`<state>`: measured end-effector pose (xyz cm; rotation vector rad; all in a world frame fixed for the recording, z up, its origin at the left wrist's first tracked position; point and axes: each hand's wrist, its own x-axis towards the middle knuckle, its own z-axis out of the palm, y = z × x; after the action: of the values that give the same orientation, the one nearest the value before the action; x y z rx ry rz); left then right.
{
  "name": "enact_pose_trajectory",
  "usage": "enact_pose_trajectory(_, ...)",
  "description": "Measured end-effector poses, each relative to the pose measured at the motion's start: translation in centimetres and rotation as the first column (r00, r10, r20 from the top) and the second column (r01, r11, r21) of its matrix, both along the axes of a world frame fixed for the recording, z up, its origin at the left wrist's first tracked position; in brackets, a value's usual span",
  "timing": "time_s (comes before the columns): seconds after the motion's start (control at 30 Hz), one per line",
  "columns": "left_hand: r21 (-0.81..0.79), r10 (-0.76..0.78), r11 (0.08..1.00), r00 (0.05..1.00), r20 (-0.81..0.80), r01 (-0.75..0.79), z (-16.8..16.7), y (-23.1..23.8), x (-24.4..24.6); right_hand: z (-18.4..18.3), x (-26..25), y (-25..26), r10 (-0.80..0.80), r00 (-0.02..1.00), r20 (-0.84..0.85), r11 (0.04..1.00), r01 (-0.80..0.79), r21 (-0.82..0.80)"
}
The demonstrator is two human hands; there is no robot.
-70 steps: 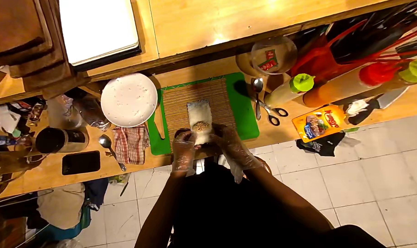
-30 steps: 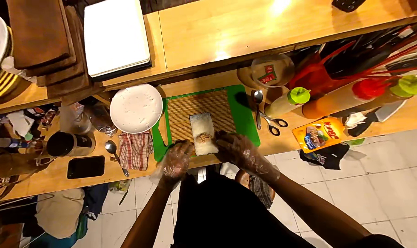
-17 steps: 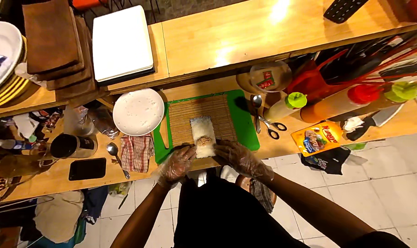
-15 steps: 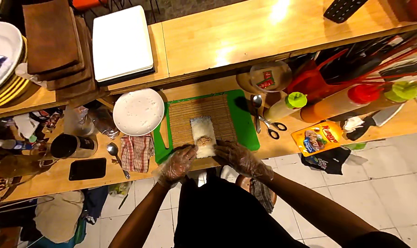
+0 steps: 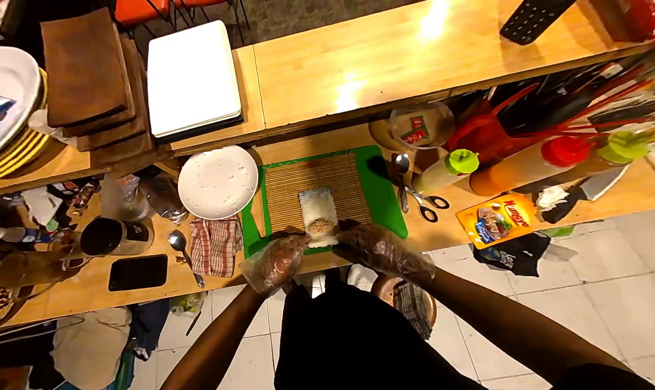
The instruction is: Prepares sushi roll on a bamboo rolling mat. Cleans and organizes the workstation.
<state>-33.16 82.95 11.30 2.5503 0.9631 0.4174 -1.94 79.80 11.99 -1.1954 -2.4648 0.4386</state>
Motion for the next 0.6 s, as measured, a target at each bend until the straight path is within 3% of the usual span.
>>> enact_pose_trajectory(0.13,-0.082,0.089,0.993,0.996,-0.014,-0.090,1.6,0.8,0.4,2.4,-0.5,1.3,-0.054,0.999,0.003,0.987,0.054,-0.150)
enact_pose_trajectory(0.3,-0.343,0.206,0.907,0.967,-0.152,-0.247,4.4,2.4,1.4,4.8,-0.3,3.6,-0.066,0.998,0.009,0.911,0.064,-0.407)
enact_pose_trajectory(0.47,-0.441,0.221,0.858,0.964,-0.147,-0.264,5.2,3.5,1.6,3.8,0.9,4.5,-0.088,0.985,-0.151,0.927,0.026,-0.374)
enact_pose_trajectory(0.6,-0.507,0.228,0.819,0.963,-0.144,-0.270,5.4,4.4,1.5,5.3,0.9,3.8,-0.286,0.955,-0.076,0.900,0.241,-0.363)
